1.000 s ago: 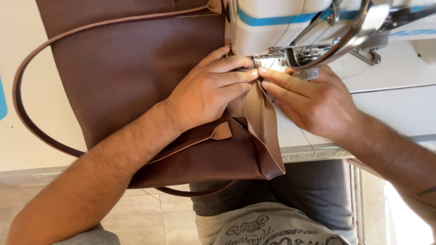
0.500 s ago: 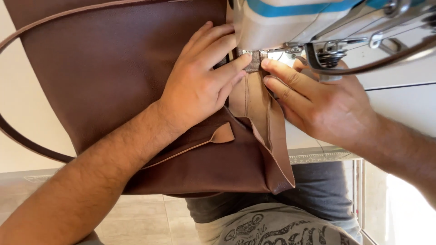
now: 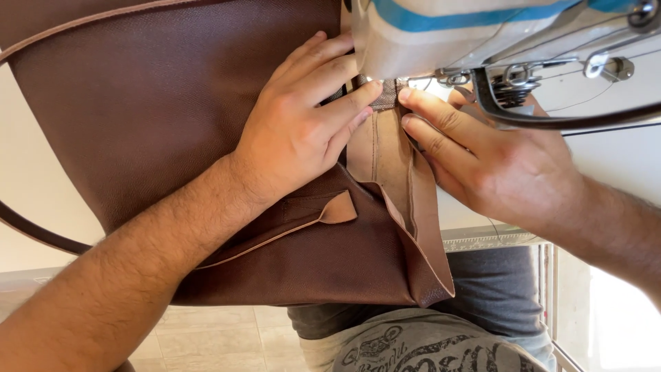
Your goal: Stitching the edges of a leather bag using an industrial sewing machine.
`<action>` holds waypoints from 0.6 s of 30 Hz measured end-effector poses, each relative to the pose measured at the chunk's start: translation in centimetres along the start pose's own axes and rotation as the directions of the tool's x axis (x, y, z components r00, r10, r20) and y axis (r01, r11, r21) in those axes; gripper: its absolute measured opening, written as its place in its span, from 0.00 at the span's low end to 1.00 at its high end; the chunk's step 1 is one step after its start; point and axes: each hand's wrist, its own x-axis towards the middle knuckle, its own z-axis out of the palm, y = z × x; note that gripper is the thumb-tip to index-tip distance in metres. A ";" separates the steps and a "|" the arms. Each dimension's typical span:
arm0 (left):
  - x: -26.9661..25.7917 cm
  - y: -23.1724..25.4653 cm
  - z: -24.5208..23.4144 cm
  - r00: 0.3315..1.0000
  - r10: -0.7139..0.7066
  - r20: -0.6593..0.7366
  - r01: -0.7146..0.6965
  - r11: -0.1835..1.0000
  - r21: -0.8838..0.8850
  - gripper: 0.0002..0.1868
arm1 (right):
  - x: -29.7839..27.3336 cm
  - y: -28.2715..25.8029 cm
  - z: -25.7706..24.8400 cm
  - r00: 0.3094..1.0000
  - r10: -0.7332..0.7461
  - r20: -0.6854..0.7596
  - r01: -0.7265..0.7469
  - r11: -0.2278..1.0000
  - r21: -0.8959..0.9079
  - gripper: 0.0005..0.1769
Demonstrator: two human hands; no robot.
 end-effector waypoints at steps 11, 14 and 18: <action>-0.2 -0.1 0.2 1.000 -0.004 0.015 0.004 1.000 0.004 0.07 | 0.3 0.0 -0.1 0.999 0.013 -0.039 -0.011 0.999 0.043 0.16; -0.2 -0.2 0.2 1.000 -0.005 0.002 0.005 1.000 0.006 0.06 | 0.0 -0.1 -0.2 0.999 0.049 -0.011 -0.048 0.999 0.023 0.18; -0.2 -0.2 0.2 1.000 -0.005 0.005 0.005 1.000 -0.001 0.06 | 0.0 -0.2 -0.2 0.998 0.057 -0.021 -0.056 0.997 0.061 0.18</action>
